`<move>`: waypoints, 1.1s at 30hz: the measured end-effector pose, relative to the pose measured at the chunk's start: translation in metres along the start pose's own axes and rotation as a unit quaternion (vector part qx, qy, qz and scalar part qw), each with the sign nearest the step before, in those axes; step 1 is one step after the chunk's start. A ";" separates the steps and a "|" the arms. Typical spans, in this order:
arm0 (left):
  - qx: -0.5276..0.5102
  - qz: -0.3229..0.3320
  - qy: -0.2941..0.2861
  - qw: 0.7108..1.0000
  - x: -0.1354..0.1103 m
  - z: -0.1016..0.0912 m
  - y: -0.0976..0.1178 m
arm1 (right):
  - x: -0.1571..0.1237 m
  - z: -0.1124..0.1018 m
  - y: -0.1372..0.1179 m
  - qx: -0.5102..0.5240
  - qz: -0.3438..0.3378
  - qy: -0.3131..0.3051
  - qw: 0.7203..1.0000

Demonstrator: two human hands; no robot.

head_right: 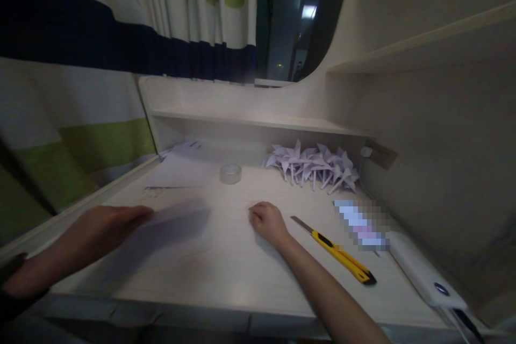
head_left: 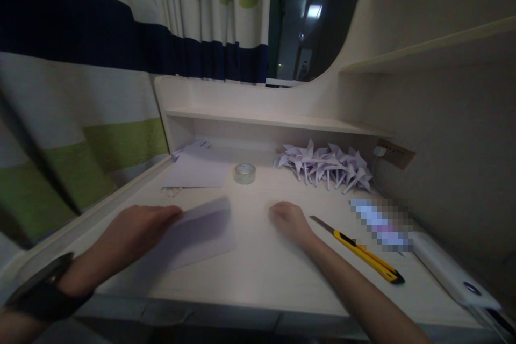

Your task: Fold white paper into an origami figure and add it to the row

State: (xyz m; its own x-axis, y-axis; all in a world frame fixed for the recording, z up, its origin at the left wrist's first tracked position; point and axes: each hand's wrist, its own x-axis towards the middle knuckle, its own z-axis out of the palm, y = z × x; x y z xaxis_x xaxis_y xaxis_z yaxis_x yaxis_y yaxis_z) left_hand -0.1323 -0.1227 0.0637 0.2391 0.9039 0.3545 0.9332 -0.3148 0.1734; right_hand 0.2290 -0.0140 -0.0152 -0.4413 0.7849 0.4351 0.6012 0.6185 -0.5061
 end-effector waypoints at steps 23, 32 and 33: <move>-0.674 -0.159 -0.092 0.715 0.129 0.138 0.103 | 0.008 -0.024 0.040 0.510 0.271 0.076 0.813; -0.639 -0.152 -0.043 0.753 0.134 0.133 0.063 | 0.002 -0.010 0.025 0.550 0.276 -0.091 0.783; -0.631 -0.161 -0.039 0.758 0.136 0.132 0.061 | 0.002 -0.010 0.026 0.547 0.280 -0.090 0.784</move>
State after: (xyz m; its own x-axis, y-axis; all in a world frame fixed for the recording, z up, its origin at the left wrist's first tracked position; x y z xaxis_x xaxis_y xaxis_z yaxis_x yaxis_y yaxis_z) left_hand -0.0077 0.0194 0.0011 0.1147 0.9916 0.0591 -0.0414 -0.0547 0.9976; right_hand 0.2508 0.0031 -0.0197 -0.4582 0.8767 -0.1467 -0.1526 -0.2402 -0.9587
